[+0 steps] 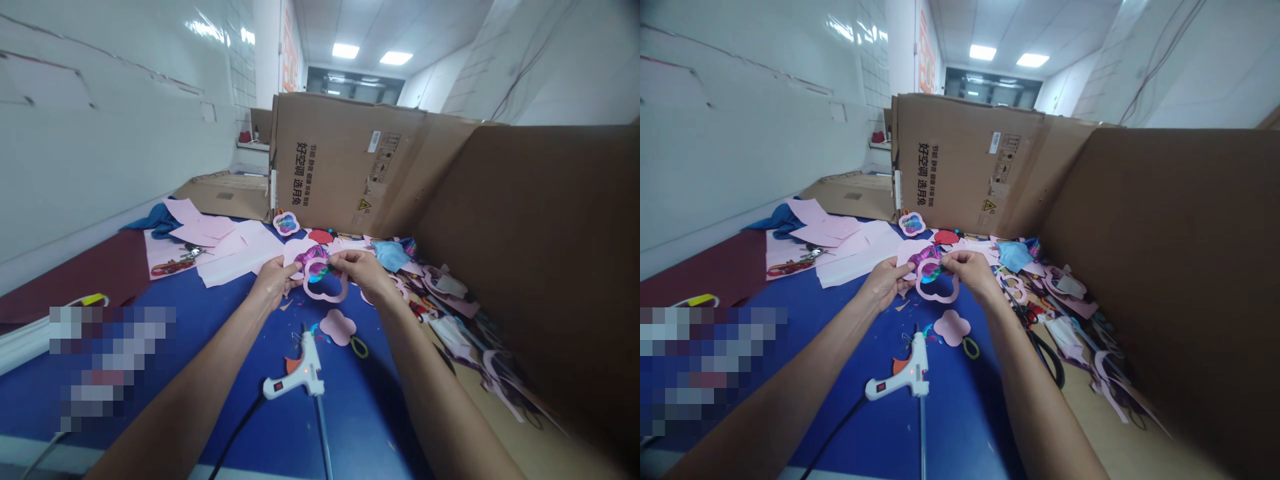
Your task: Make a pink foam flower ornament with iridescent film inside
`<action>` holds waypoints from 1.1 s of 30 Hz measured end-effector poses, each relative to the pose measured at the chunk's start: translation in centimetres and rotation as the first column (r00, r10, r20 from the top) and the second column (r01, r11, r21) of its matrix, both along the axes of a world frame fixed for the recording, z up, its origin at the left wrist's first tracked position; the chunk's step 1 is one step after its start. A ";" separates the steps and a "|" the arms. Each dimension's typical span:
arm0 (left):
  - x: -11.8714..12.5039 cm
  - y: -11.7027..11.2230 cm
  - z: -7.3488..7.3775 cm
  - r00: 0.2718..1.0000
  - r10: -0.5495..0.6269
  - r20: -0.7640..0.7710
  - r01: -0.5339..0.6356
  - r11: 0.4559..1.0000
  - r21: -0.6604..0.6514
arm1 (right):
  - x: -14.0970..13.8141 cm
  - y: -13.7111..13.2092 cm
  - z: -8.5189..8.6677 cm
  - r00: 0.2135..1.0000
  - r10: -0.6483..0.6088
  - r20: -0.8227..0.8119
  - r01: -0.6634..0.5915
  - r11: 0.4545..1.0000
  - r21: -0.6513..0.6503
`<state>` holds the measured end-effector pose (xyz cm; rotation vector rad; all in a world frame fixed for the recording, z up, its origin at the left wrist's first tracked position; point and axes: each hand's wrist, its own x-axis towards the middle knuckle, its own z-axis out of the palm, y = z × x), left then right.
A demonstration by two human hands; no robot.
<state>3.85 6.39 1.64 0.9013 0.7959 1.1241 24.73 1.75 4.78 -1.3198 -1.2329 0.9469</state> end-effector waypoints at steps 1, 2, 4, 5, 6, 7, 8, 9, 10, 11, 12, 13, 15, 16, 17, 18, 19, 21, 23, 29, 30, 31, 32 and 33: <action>-0.1 0.1 0.0 1.000 0.005 0.003 -0.005 1.000 0.005 | 0.0 -0.1 0.0 1.000 0.017 0.007 -0.017 1.000 -0.011; -0.1 0.1 -0.1 1.000 0.007 0.005 -0.007 1.000 0.009 | -0.1 -0.1 0.0 0.999 0.036 0.012 -0.036 0.999 -0.020; -0.2 0.2 -0.1 1.000 0.012 0.006 -0.012 1.000 0.016 | -0.2 -0.2 0.1 0.998 0.067 0.020 -0.067 0.997 -0.026; -0.2 0.2 -0.2 1.000 0.013 0.007 -0.013 1.000 0.017 | -0.3 -0.3 0.1 0.997 0.075 0.026 -0.074 0.997 -0.025; -0.2 0.2 -0.2 1.000 0.013 0.008 -0.014 1.000 0.018 | -0.4 -0.3 0.2 0.997 0.076 0.031 -0.075 0.997 -0.022; -0.2 0.2 -0.2 1.000 0.013 0.013 -0.013 1.000 0.018 | -0.5 -0.4 0.2 0.997 0.074 0.034 -0.074 0.997 -0.018; -0.1 0.1 -0.2 1.000 0.011 0.018 -0.011 1.000 0.018 | -0.5 -0.4 0.3 0.997 0.072 0.037 -0.072 0.997 -0.015; -0.1 0.1 -0.1 1.000 0.006 0.026 -0.006 1.000 0.019 | -0.6 -0.4 0.3 0.997 0.071 0.037 -0.070 0.997 -0.014; 0.0 0.0 -0.1 0.999 -0.001 0.034 0.001 1.000 0.020 | -0.6 -0.4 0.3 0.997 0.069 0.036 -0.069 0.998 -0.015; 0.0 0.0 0.0 0.999 -0.009 0.039 0.008 1.000 0.022 | -0.7 -0.4 0.4 0.997 0.065 0.033 -0.065 0.998 -0.016; 0.0 -0.1 0.0 0.999 -0.014 0.044 0.013 1.000 0.023 | -0.7 -0.4 0.4 0.998 0.059 0.029 -0.058 0.998 -0.017; 0.1 -0.2 0.1 0.999 -0.020 0.047 0.019 0.999 0.026 | -0.7 -0.4 0.4 0.998 0.051 0.025 -0.051 0.999 -0.015; 0.1 -0.3 0.3 0.998 -0.031 0.052 0.029 0.999 0.032 | -0.6 -0.4 0.4 0.999 0.041 0.018 -0.041 0.999 -0.011; 0.2 -0.4 0.3 0.998 -0.034 0.055 0.033 0.999 0.032 | -0.6 -0.4 0.3 0.999 0.041 0.018 -0.040 0.999 -0.011; 0.2 -0.5 0.4 0.998 -0.037 0.059 0.036 0.999 0.032 | -0.6 -0.3 0.3 0.999 0.040 0.020 -0.040 0.999 -0.010; 0.3 -0.6 0.5 0.997 -0.039 0.063 0.037 0.999 0.030 | -0.6 -0.3 0.3 0.999 0.038 0.023 -0.038 0.999 -0.010; 0.3 -0.6 0.6 0.997 -0.039 0.066 0.037 0.999 0.027 | -0.6 -0.3 0.2 0.999 0.034 0.025 -0.034 0.999 -0.010; 0.4 -0.7 0.6 0.997 -0.038 0.071 0.037 0.999 0.023 | -0.7 -0.3 0.1 1.000 0.023 0.016 -0.023 1.000 -0.004; 0.4 -0.6 0.5 0.997 -0.040 0.066 0.039 0.999 0.026 | -0.7 -0.2 0.1 1.000 0.021 -0.009 -0.021 1.000 -0.003; 0.1 -0.1 -0.2 1.000 0.007 0.020 -0.008 0.999 0.039 | -0.8 -0.1 -0.2 0.990 0.001 -0.142 -0.005 1.000 -0.029; 0.0 0.0 -0.3 1.000 0.015 0.019 -0.015 0.999 0.038 | -0.7 0.0 -0.3 0.986 -0.004 -0.169 -0.001 0.999 -0.033; 0.0 0.0 -0.3 1.000 0.017 0.019 -0.018 0.999 0.038 | -0.6 0.0 -0.4 0.980 -0.008 -0.198 0.001 0.999 -0.037; 0.0 0.0 -0.3 1.000 0.016 0.019 -0.016 0.999 0.038 | -0.5 0.1 -0.5 0.973 -0.013 -0.229 0.004 0.999 -0.040; 0.0 -0.1 -0.2 1.000 0.013 0.021 -0.013 0.999 0.036 | -0.4 0.2 -0.6 0.965 -0.018 -0.260 0.008 0.999 -0.042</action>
